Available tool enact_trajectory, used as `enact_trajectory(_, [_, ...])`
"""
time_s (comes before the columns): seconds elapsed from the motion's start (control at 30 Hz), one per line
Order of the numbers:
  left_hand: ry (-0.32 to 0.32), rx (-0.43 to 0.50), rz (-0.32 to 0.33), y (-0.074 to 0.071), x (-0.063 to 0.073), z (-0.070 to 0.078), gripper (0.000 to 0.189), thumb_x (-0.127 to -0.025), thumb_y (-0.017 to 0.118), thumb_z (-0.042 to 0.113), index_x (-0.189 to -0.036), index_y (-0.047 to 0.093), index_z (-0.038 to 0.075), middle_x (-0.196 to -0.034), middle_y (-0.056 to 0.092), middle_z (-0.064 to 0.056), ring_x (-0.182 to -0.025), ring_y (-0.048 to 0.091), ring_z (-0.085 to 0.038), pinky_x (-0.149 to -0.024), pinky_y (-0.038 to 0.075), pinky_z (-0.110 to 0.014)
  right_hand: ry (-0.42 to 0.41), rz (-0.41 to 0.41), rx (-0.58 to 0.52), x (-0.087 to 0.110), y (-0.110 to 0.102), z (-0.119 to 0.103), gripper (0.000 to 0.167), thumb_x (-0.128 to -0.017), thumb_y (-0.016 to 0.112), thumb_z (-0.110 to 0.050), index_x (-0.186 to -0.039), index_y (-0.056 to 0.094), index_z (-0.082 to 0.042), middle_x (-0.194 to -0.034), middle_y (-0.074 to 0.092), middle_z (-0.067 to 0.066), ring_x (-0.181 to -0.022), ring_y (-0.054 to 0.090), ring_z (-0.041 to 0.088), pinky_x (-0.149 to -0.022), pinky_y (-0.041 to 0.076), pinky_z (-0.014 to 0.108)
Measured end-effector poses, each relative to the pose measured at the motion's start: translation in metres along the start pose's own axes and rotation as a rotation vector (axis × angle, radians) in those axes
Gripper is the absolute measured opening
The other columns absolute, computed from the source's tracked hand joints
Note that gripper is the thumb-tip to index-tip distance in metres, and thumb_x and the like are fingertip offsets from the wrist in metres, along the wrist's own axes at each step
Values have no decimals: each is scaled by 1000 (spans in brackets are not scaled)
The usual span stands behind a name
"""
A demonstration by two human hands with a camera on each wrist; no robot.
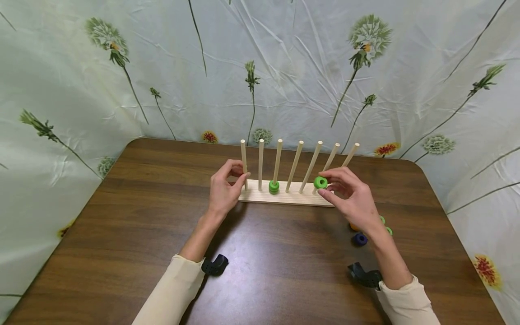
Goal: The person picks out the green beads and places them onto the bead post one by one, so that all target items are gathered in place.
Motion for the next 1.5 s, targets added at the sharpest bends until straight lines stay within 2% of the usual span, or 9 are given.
enact_trajectory(0.27, [-18, 11, -17, 1, 0, 0, 21, -89, 78, -2, -107, 69, 1, -84, 72, -17, -80, 70, -25, -58, 55, -13, -42, 59, -4, -11, 7, -13, 40, -87, 76, 11, -126, 69, 4, -115, 64, -4, -100, 68, 3, -86, 58, 14])
enact_trajectory(0.47, [-28, 6, -19, 1, 0, -1, 21, -89, 78, -2, -108, 70, 2, -84, 72, -16, -81, 70, -26, -57, 54, -12, -87, 63, 13, -19, 14, -24, 41, -86, 77, 10, -126, 69, 3, -116, 65, 3, -100, 68, 7, -85, 58, 15])
enact_trajectory(0.67, [-28, 0, -25, 2, 0, -1, 20, -89, 78, -2, -108, 69, 2, -85, 71, -16, -81, 70, -26, -56, 54, -14, -91, 69, 56, -23, 18, -31, 41, -88, 78, 6, -127, 70, 0, -118, 67, 8, -98, 68, 12, -83, 58, 15])
enact_trajectory(0.87, [-33, -10, -21, 3, -1, 0, 20, -89, 78, -1, -107, 69, 2, -85, 72, -16, -82, 70, -27, -56, 53, -14, -96, 70, 66, -28, 22, -36, 41, -89, 78, 4, -128, 71, -5, -118, 68, 9, -98, 69, 10, -83, 58, 16])
enact_trajectory(1.2, [-45, -26, -20, 2, 0, -1, 19, -90, 77, 0, -107, 68, 1, -85, 71, -17, -81, 70, -26, -56, 54, -15, -92, 78, 45, -35, 27, -40, 40, -89, 77, 4, -128, 72, -6, -121, 70, 12, -105, 67, 4, -86, 57, 16])
enact_trajectory(1.5, [-50, -33, -17, 2, 0, -2, 19, -90, 78, 0, -106, 68, 2, -85, 72, -16, -81, 70, -28, -57, 55, -20, -111, 80, -13, -40, 31, -44, 41, -86, 78, 9, -125, 72, -2, -120, 70, 14, -105, 67, 7, -84, 58, 18])
Point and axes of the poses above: each hand's wrist, its own x-axis away from the middle knuckle, its own y-axis out of the palm, z = x × y, the point moved 9 cm from there along -x, towards the middle knuckle
